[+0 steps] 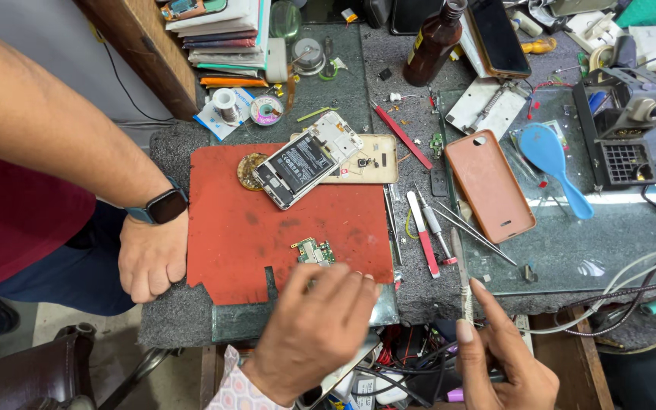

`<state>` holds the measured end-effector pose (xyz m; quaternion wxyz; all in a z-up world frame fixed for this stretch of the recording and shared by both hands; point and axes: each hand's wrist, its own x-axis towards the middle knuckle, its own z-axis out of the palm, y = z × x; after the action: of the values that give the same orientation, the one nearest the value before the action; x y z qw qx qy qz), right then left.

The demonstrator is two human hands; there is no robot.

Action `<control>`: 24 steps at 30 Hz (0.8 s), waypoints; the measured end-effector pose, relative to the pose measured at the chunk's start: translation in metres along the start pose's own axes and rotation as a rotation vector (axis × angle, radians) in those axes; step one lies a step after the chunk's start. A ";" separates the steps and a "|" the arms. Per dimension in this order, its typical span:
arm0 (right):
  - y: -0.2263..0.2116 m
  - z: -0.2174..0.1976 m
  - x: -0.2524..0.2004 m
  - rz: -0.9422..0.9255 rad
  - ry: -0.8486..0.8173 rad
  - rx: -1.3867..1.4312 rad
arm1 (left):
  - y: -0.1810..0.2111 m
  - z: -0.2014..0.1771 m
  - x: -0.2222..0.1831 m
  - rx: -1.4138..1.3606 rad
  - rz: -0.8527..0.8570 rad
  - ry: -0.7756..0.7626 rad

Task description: The person disassembles a mobile phone by removing the motherboard and cleaning its components with a brush and a cleaning solution from a brown bottle.

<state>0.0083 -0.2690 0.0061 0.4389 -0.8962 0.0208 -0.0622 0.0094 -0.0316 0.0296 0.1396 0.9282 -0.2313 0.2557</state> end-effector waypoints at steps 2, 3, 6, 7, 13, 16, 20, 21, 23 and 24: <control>0.007 0.001 0.000 -0.022 -0.027 0.007 | 0.003 -0.003 -0.002 -0.114 -0.193 0.111; 0.009 0.000 0.000 -0.047 -0.056 0.009 | 0.004 -0.003 -0.003 -0.230 -0.389 0.226; 0.006 0.007 -0.003 -0.194 -0.077 0.017 | 0.006 -0.002 -0.004 -0.348 -0.708 0.338; 0.004 0.009 -0.004 -0.194 -0.079 0.017 | 0.006 -0.001 -0.005 -0.347 -0.710 0.338; -0.006 0.018 -0.002 -0.256 -0.323 -0.189 | 0.012 0.003 0.000 -0.484 -0.862 0.391; -0.015 0.020 0.007 -0.304 -0.274 -0.191 | 0.016 0.004 0.002 -0.490 -0.873 0.352; -0.029 -0.003 0.015 -0.358 0.043 -0.207 | 0.013 0.002 -0.003 -0.405 -0.861 0.361; -0.030 -0.008 0.015 -0.307 0.058 -0.230 | 0.012 0.002 -0.004 -0.399 -0.861 0.377; -0.028 -0.010 0.015 -0.293 0.107 -0.206 | 0.007 0.000 -0.009 -0.377 -0.859 0.372; -0.026 -0.010 0.015 -0.277 0.158 -0.180 | 0.004 -0.001 -0.011 -0.356 -0.855 0.366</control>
<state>0.0217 -0.2626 0.0342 0.3410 -0.9185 -0.0629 -0.1900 -0.0019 -0.0305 0.0251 0.4265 0.8417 0.1580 0.2910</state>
